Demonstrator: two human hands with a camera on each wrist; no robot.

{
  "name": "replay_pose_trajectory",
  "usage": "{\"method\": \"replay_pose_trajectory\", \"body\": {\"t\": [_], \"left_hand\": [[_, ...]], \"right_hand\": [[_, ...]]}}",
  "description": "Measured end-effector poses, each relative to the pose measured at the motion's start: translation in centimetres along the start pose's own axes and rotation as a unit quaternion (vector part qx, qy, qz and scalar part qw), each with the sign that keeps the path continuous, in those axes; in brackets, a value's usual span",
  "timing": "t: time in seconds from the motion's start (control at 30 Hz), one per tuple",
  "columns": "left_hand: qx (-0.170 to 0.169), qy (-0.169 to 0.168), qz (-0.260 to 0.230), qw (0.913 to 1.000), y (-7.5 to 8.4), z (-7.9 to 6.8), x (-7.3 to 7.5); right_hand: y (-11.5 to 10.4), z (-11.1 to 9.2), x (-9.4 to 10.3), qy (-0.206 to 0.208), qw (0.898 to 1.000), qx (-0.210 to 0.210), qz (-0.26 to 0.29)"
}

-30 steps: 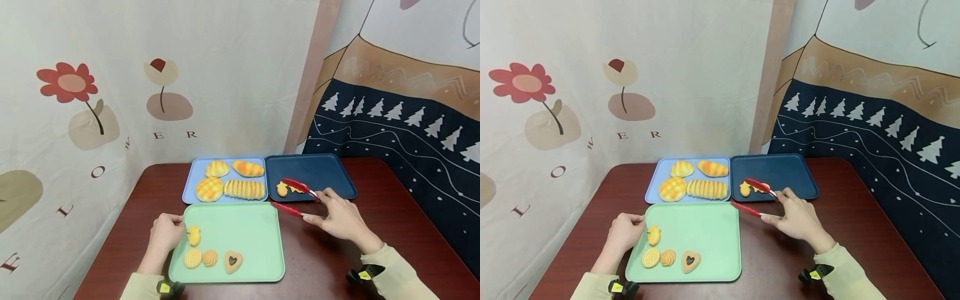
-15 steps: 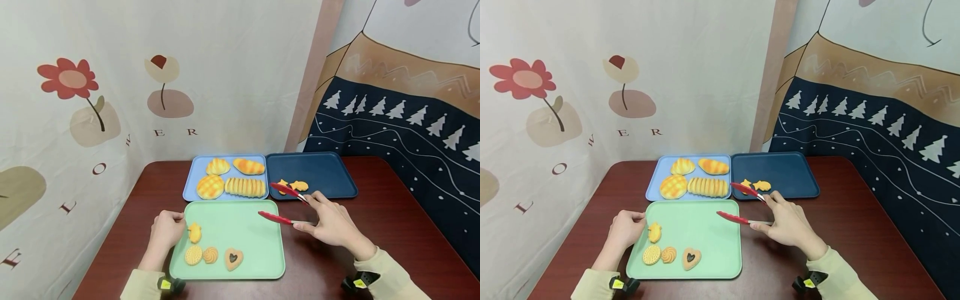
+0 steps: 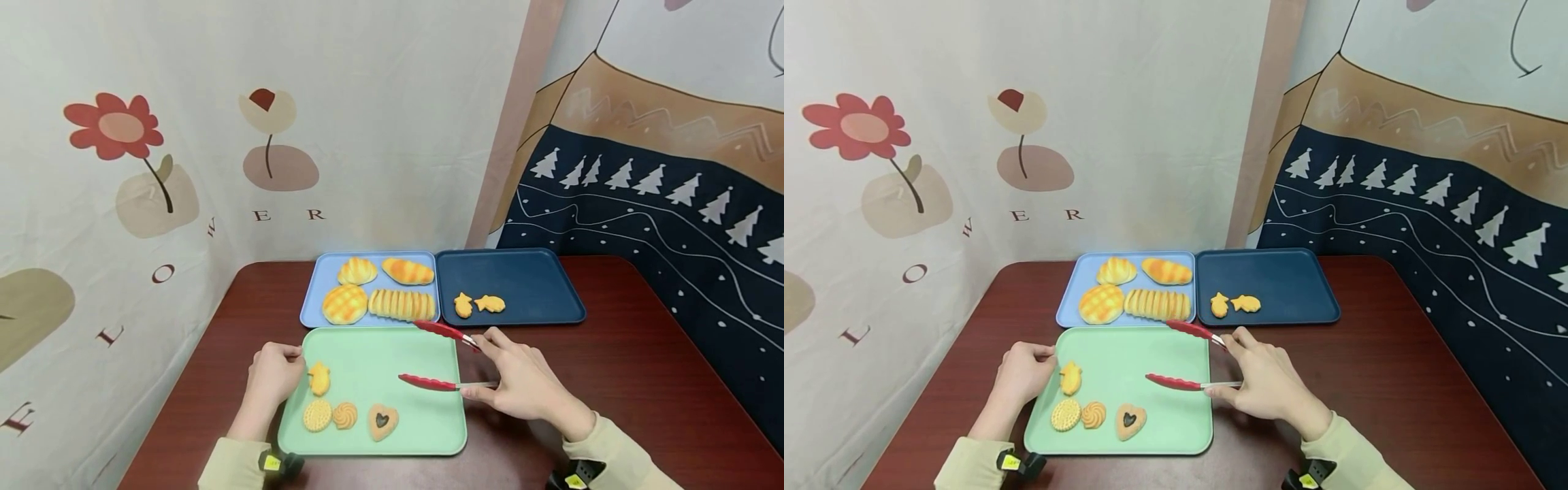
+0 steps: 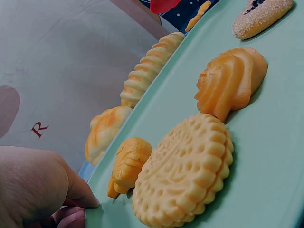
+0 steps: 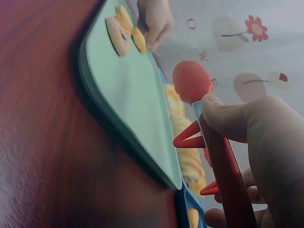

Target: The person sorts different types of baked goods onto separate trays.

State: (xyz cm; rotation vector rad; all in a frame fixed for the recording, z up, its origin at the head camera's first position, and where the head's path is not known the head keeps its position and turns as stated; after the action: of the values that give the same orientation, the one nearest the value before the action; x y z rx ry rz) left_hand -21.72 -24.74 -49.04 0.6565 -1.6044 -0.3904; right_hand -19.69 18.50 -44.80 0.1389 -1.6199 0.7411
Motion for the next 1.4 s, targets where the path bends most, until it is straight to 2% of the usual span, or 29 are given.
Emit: {"method": "replay_pose_trajectory", "body": {"t": [0.23, 0.4, 0.73, 1.23, 1.4], "left_hand": [[0.0, 0.0, 0.0, 1.0, -0.1, 0.1, -0.1], [0.001, -0.001, -0.002, 1.0, 0.0, 0.1, 0.0], [0.005, -0.007, -0.001, 1.0, 0.1, 0.2, 0.0], [0.005, -0.005, 0.003, 1.0, 0.2, 0.1, 0.0], [0.002, -0.002, 0.004, 1.0, 0.1, 0.1, -0.1]], "right_hand": [[-1.2, -0.1, -1.0, -0.024, 0.999, 0.014, 0.016], [-2.0, -0.2, -1.8, -0.037, 0.999, 0.025, 0.006], [-3.3, -0.6, -3.2, -0.039, 0.996, 0.078, 0.004], [-4.0, -0.4, -4.8, -0.073, 0.992, 0.105, 0.008], [-4.2, -0.4, -4.8, -0.073, 0.991, 0.112, 0.013]]}}
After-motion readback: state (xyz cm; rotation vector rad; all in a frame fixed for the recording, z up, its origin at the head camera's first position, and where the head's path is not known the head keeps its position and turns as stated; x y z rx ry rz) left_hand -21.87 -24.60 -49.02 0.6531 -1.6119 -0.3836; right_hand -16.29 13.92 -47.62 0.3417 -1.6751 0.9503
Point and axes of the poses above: each hand's wrist, its own z-axis towards the middle knuckle, its own x-axis out of the back of the hand, y = z × x, the point moved 5 cm from there along z, towards the middle knuckle, and after that the axes turned 11 degrees about -y, right-handed, at the moved point
